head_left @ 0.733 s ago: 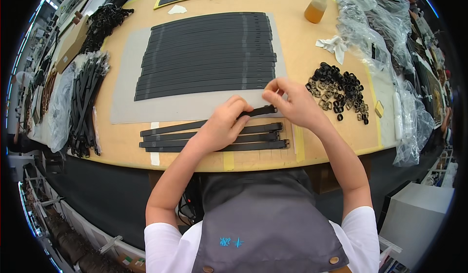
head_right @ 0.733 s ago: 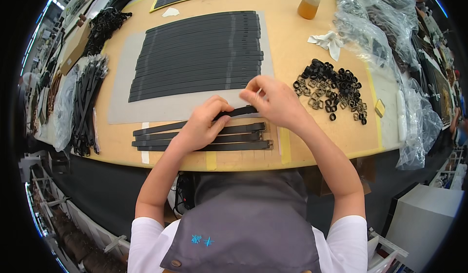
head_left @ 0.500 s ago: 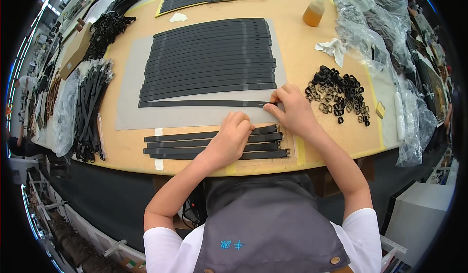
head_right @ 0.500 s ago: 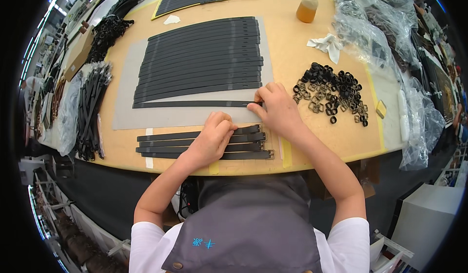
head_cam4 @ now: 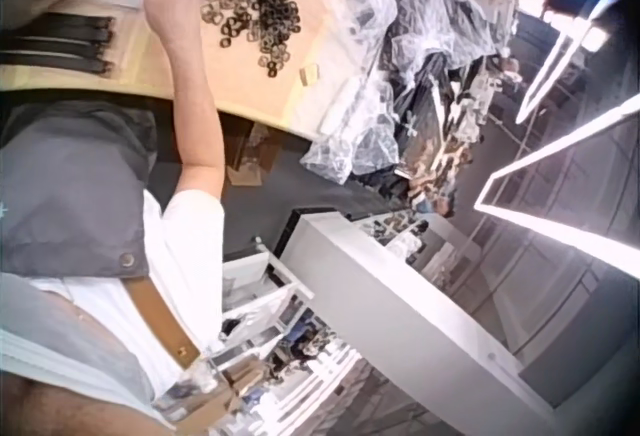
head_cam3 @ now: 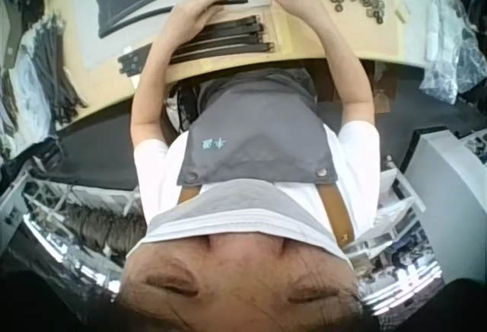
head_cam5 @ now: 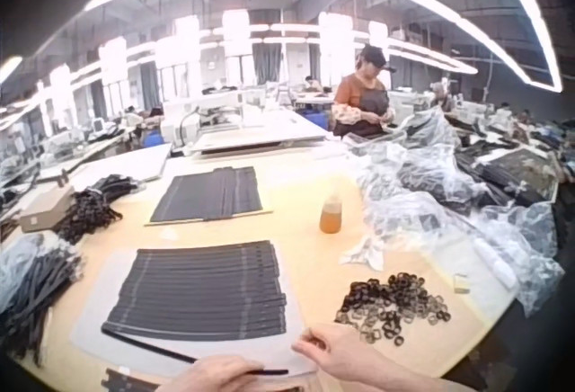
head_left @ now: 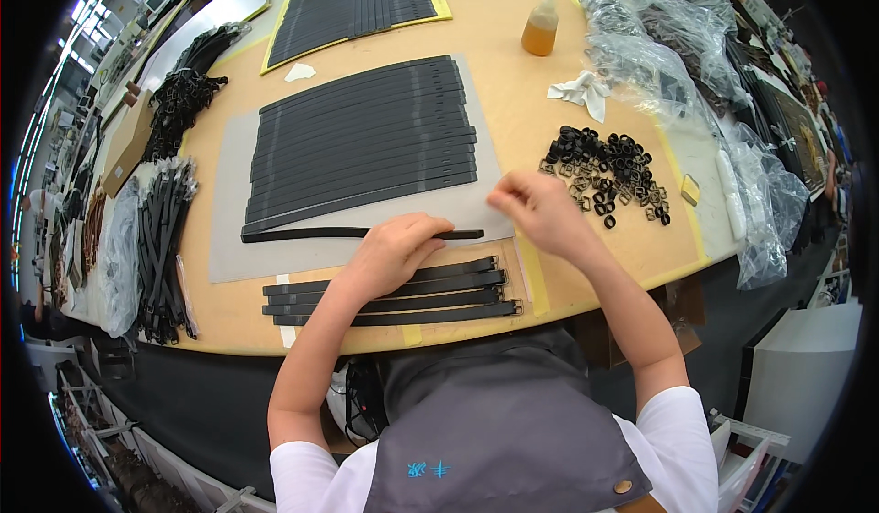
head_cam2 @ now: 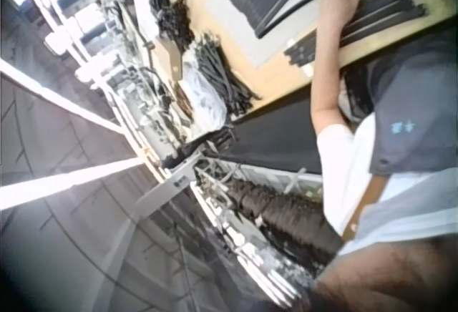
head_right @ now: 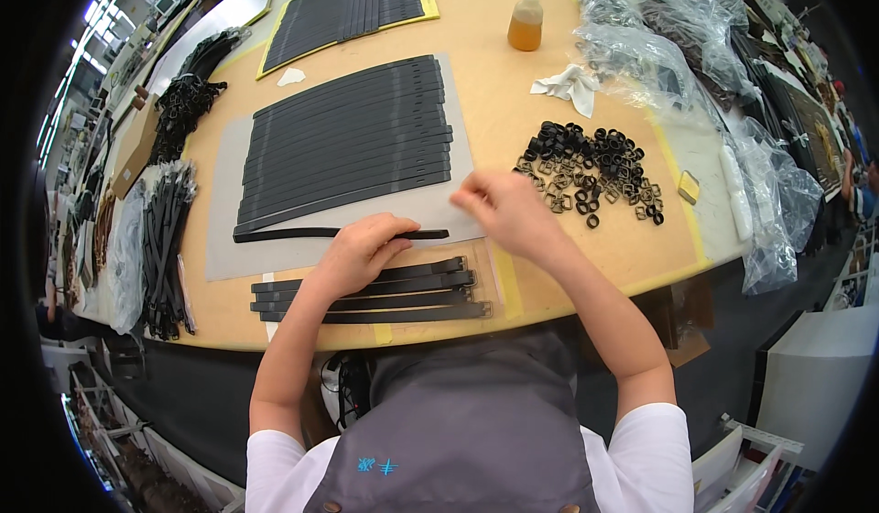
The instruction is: The person assembles black belts by inserting metal buckles into the ends of the straps. They handle the components one at a time, picking up a belt and a buckle, aligning them, and pressing them together to secure the connection. The finished belts are placed in a stack on the table.
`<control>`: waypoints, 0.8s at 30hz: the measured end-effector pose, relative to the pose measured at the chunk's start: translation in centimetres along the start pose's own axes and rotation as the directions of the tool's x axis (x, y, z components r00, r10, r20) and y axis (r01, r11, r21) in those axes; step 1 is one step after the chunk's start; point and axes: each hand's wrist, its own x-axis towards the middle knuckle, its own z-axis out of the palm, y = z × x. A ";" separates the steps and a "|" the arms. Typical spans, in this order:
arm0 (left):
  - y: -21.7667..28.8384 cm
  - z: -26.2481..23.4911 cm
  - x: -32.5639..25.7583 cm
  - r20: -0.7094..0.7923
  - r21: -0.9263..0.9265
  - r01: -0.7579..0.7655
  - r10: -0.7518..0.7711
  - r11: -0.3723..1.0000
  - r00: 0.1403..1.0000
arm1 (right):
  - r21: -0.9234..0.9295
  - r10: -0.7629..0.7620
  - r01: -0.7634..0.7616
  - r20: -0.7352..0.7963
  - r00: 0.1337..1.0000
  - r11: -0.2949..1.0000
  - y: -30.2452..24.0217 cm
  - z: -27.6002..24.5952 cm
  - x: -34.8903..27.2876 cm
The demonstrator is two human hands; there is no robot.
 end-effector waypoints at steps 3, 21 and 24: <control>1.1 -1.6 1.3 0.035 -0.174 0.219 -0.216 0.960 0.976 | -0.270 0.045 -0.086 -0.154 0.987 0.959 3.1 -2.6 1.4; 2.4 -2.2 -0.3 -0.071 -0.172 -0.012 -0.001 0.985 0.997 | -0.121 0.064 -0.065 -0.017 0.998 0.991 0.7 -0.5 2.2; 2.9 -3.2 -0.9 -0.110 -0.180 -0.052 0.032 0.982 0.993 | 0.038 -0.054 0.052 0.048 0.997 0.998 -2.5 2.4 3.6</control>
